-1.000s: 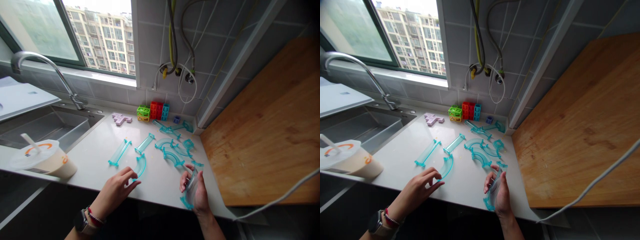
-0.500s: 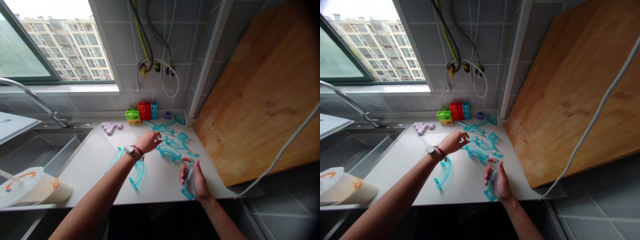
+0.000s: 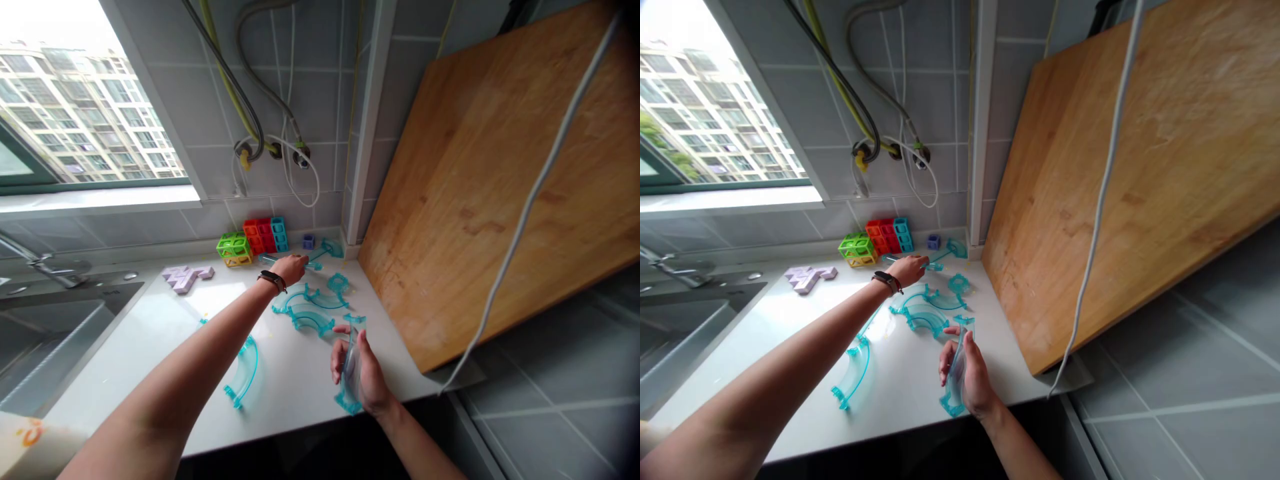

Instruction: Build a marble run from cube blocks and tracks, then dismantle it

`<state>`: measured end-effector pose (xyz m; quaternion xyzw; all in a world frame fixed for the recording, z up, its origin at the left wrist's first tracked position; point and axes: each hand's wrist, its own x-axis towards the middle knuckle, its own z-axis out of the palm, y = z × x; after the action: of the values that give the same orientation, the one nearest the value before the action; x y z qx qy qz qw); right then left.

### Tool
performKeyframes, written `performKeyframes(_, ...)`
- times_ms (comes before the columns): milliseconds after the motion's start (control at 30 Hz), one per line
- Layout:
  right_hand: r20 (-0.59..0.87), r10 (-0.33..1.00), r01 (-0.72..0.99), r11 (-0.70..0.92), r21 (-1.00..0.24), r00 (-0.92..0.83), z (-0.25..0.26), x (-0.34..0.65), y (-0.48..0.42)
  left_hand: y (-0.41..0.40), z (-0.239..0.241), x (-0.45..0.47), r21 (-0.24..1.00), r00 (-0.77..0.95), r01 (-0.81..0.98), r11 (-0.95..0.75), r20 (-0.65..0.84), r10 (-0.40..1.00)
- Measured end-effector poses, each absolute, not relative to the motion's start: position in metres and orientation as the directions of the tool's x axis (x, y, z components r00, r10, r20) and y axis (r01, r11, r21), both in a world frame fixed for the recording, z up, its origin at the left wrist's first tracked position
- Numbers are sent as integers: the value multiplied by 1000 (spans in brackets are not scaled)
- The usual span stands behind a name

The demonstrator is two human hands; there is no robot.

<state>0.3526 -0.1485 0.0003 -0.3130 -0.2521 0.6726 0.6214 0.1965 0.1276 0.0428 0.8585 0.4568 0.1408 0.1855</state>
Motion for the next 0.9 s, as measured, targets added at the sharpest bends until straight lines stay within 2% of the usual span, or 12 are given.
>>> performKeyframes(200,-116,993,-632,-69,-772,33,-3,353,-148,116,66,183,806,410,444,-392,206,889)
performKeyframes(333,-89,995,-575,-42,-817,54,-9,357,-148,89,93,172,952,338,160,-259,194,921)
performKeyframes(467,-49,998,-625,-23,-780,25,-4,357,-150,30,113,153,986,326,-78,-145,163,931)
performKeyframes(533,-57,998,-669,-37,-743,8,6,355,-150,-6,115,144,939,348,-336,73,52,936)
performKeyframes(633,-66,998,-688,-60,-724,-18,25,348,-144,-55,106,135,863,331,-463,201,-42,943)
performKeyframes(700,-40,999,-594,-20,-804,20,38,340,-135,-80,97,134,877,280,-434,206,-86,956)
performKeyframes(800,81,994,-271,96,-958,66,53,324,-119,-106,84,137,900,249,-366,236,-149,957)
performKeyframes(900,286,958,124,287,-950,-30,61,309,-110,-119,75,143,890,280,-366,271,-173,944)
